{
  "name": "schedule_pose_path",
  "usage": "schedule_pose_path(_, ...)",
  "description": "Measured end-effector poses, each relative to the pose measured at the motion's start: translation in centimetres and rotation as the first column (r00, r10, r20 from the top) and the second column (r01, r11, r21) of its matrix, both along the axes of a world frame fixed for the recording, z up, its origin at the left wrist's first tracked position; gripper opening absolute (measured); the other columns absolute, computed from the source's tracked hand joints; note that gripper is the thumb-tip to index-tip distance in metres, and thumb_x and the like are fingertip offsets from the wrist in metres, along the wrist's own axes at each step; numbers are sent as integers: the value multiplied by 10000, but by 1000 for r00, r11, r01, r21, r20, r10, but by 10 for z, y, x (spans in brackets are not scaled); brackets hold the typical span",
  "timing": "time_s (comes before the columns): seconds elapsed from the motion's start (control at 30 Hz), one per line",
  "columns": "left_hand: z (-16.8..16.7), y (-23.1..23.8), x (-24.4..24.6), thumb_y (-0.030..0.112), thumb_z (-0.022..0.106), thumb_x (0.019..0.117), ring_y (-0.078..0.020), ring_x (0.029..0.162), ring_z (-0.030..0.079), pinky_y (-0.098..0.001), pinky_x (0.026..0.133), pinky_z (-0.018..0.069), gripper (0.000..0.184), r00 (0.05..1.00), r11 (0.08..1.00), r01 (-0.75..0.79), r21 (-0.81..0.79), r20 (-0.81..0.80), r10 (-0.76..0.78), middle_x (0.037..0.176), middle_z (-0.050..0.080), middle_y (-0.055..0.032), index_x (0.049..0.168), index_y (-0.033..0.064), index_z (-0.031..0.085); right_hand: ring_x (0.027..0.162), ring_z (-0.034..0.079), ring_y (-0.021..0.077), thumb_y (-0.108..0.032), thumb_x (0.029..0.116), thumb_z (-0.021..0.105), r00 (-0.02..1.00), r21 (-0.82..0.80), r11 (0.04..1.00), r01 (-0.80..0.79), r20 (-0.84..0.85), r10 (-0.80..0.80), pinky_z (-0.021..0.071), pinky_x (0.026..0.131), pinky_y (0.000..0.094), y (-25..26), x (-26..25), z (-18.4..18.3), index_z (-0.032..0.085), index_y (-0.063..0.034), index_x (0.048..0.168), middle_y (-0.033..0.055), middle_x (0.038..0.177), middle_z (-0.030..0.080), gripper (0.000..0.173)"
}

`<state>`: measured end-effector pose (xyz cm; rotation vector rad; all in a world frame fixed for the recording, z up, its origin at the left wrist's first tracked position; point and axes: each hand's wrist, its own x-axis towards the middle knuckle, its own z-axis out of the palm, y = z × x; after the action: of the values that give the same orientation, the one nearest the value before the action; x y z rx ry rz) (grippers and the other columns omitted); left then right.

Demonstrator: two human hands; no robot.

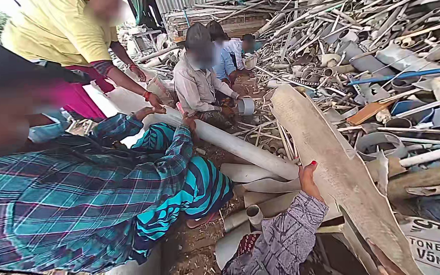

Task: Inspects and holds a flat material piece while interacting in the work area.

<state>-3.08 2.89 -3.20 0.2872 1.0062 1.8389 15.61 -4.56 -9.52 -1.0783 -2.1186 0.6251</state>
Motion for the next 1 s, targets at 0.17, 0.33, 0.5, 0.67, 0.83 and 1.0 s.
schedule_pose_path(0.17,-5,2,-2,140,313,1092,-273,1421,378,-397,1161,313,488,1000,1000,-6,-2,7,6,1581,322,-255,1535,-62,289,790,703,482,-20,1026,438,998,65,998,23,61,-27,562,794,539,14,15,-34,583,179,1317,385,1008,692,381)
schedule_pose_path(0.33,-5,3,0,128,305,1086,-271,1379,413,-394,1139,338,473,1000,999,-12,32,0,12,1546,356,-265,1512,-77,308,758,696,506,9,997,437,994,163,986,31,103,-48,552,717,567,14,11,-33,640,149,1269,380,965,693,368)
schedule_pose_path(0.5,-3,6,-1,142,300,1097,-270,1399,397,-398,1146,332,471,1000,1000,3,-1,16,-3,1561,340,-256,1524,-57,299,688,679,371,-20,1011,416,998,182,982,53,28,-59,560,724,414,12,9,-34,611,196,1260,361,887,688,384)
schedule_pose_path(0.67,-8,8,3,144,294,1092,-264,1398,399,-393,1144,337,481,999,1000,12,-2,-33,-12,1564,335,-255,1531,-51,290,846,708,547,-14,971,417,972,226,951,212,54,-229,545,748,616,20,13,-43,638,142,1280,379,1095,692,410)
schedule_pose_path(0.83,-12,13,3,148,274,1099,-252,1430,373,-388,1165,318,488,999,1000,11,12,-40,-10,1586,313,-244,1553,-31,258,735,715,460,-67,964,415,983,226,961,161,48,-176,551,655,544,21,12,-49,665,108,1270,321,974,728,432)
schedule_pose_path(1.0,-14,15,5,193,300,1112,-257,1425,391,-411,1157,335,488,1000,1000,9,-18,-30,-10,1577,347,-229,1559,-3,277,610,632,246,-91,983,397,992,171,978,122,-8,-122,530,619,352,22,8,-55,678,83,1269,241,890,733,437)
